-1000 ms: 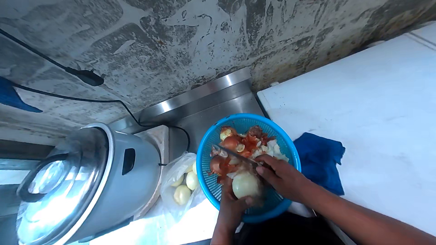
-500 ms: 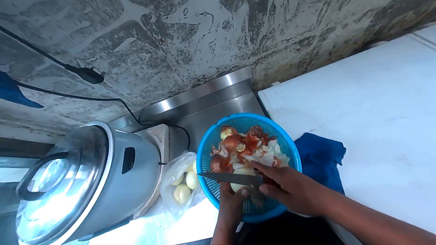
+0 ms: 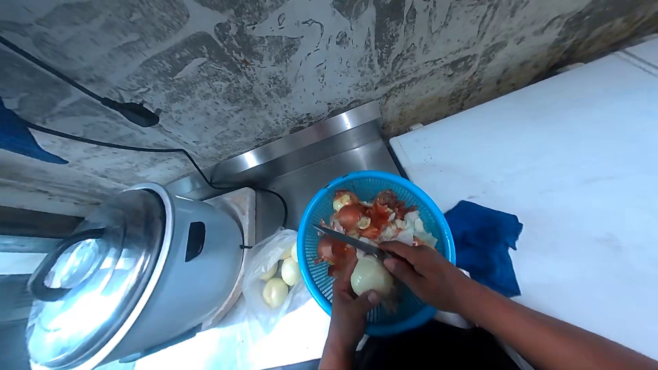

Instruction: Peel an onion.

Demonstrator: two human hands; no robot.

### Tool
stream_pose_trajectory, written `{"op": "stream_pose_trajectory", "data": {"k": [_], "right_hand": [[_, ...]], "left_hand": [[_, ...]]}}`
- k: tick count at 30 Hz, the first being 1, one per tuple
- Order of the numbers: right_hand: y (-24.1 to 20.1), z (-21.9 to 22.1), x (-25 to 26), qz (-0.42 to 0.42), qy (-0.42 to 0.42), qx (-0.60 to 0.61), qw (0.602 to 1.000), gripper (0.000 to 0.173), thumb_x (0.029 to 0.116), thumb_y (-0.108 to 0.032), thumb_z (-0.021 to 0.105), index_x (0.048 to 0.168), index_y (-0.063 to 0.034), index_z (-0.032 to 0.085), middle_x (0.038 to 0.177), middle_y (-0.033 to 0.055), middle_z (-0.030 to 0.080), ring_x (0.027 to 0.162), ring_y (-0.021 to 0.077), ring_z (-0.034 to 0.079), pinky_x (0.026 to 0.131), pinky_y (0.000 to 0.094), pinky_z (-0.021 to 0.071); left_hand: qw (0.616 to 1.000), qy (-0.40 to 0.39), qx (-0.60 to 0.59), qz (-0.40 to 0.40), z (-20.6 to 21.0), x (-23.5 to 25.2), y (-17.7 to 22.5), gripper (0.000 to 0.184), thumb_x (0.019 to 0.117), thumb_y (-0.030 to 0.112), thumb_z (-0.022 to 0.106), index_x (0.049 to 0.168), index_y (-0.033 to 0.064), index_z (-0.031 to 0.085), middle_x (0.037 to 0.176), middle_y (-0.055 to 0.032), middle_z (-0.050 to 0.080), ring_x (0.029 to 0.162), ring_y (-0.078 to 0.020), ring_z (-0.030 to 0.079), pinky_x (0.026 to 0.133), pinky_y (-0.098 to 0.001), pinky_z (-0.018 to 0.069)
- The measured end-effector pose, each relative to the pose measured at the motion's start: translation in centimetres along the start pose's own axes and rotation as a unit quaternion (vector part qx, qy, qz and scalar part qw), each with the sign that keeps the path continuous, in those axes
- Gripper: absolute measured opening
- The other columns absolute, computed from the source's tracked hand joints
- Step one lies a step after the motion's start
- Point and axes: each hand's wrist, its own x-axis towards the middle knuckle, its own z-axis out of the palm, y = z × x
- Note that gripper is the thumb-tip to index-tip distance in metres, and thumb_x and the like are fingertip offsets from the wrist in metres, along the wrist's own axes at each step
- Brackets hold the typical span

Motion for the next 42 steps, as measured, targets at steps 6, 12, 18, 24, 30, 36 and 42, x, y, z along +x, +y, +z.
{"op": "stream_pose_trajectory", "data": {"k": [6, 12, 18, 24, 30, 36, 42], "right_hand": [[-0.2, -1.2, -0.5, 0.032, -0.033, 0.097, 0.994, 0.054, 0.1061, -0.050, 0.041, 0.151, -0.0212, 0.049, 0.110, 0.0045, 0.069, 0.092, 0.0129, 0.066, 0.085, 0.0380, 0.0562], [-2.3, -1.9, -1.4, -0.012, -0.087, -0.023, 0.996, 0.067, 0.1060, -0.050, 0.041, 0.162, -0.0157, 0.029, 0.100, 0.0125, 0.068, 0.086, 0.0257, 0.066, 0.082, 0.0511, 0.0557], [-1.7, -1.5, -0.8, 0.017, -0.081, -0.035, 0.996, 0.059, 0.1063, -0.051, 0.040, 0.157, -0.0214, 0.038, 0.096, 0.0083, 0.066, 0.083, 0.0234, 0.066, 0.080, 0.0484, 0.0558], [-1.0, -0.7, -0.4, 0.016, -0.038, -0.022, 0.999, 0.049, 0.1071, -0.050, 0.038, 0.143, -0.0203, 0.055, 0.088, 0.0066, 0.065, 0.078, 0.0219, 0.065, 0.073, 0.0468, 0.0553], [-0.2, -0.3, 0.3, 0.080, -0.029, 0.142, 0.986, 0.045, 0.1071, -0.048, 0.041, 0.136, -0.0198, 0.060, 0.096, 0.0057, 0.065, 0.082, 0.0164, 0.064, 0.077, 0.0400, 0.0551], [-0.8, 0.8, -0.7, 0.016, 0.027, 0.150, 0.988, 0.043, 0.1072, -0.045, 0.043, 0.135, -0.0173, 0.060, 0.092, 0.0015, 0.066, 0.076, 0.0110, 0.062, 0.071, 0.0319, 0.0551], [-1.0, 1.8, -1.7, 0.025, -0.001, 0.083, 0.996, 0.054, 0.1053, -0.048, 0.045, 0.149, -0.0150, 0.046, 0.095, 0.0059, 0.067, 0.080, 0.0175, 0.066, 0.076, 0.0417, 0.0578]], "left_hand": [[0.999, 0.043, -0.008, -0.028, 0.4, 0.1, 0.1, 0.078, 0.0794, 0.027, 0.088, 0.142, 0.0056, 0.046, 0.125, -0.0121, 0.066, 0.106, -0.0217, 0.069, 0.087, -0.0417, 0.0605], [0.997, 0.069, 0.002, -0.024, 0.6, 0.1, -0.1, 0.071, 0.0761, 0.017, 0.090, 0.136, 0.0061, 0.052, 0.114, -0.0110, 0.071, 0.095, -0.0204, 0.072, 0.080, -0.0398, 0.0627], [0.999, 0.031, 0.031, -0.013, 0.3, 0.1, 0.0, 0.065, 0.0795, 0.009, 0.086, 0.135, 0.0000, 0.053, 0.118, -0.0160, 0.068, 0.100, -0.0232, 0.070, 0.086, -0.0417, 0.0609], [0.997, 0.055, 0.043, -0.036, 0.4, 0.2, 0.2, 0.078, 0.0767, 0.014, 0.089, 0.141, -0.0013, 0.048, 0.121, -0.0175, 0.067, 0.100, -0.0245, 0.071, 0.081, -0.0420, 0.0625], [0.996, 0.065, 0.043, -0.039, 0.4, 0.4, 0.3, 0.079, 0.0782, 0.018, 0.088, 0.143, -0.0006, 0.048, 0.125, -0.0180, 0.065, 0.106, -0.0246, 0.069, 0.088, -0.0416, 0.0605], [0.998, 0.050, 0.004, -0.028, 0.2, 0.6, 0.0, 0.085, 0.0831, 0.031, 0.085, 0.149, 0.0039, 0.038, 0.129, -0.0165, 0.062, 0.108, -0.0233, 0.067, 0.089, -0.0410, 0.0592], [0.988, 0.132, 0.062, -0.049, 1.1, 0.7, 0.1, 0.067, 0.0842, 0.015, 0.083, 0.136, -0.0027, 0.043, 0.108, -0.0175, 0.068, 0.088, -0.0229, 0.072, 0.069, -0.0370, 0.0627]]}}
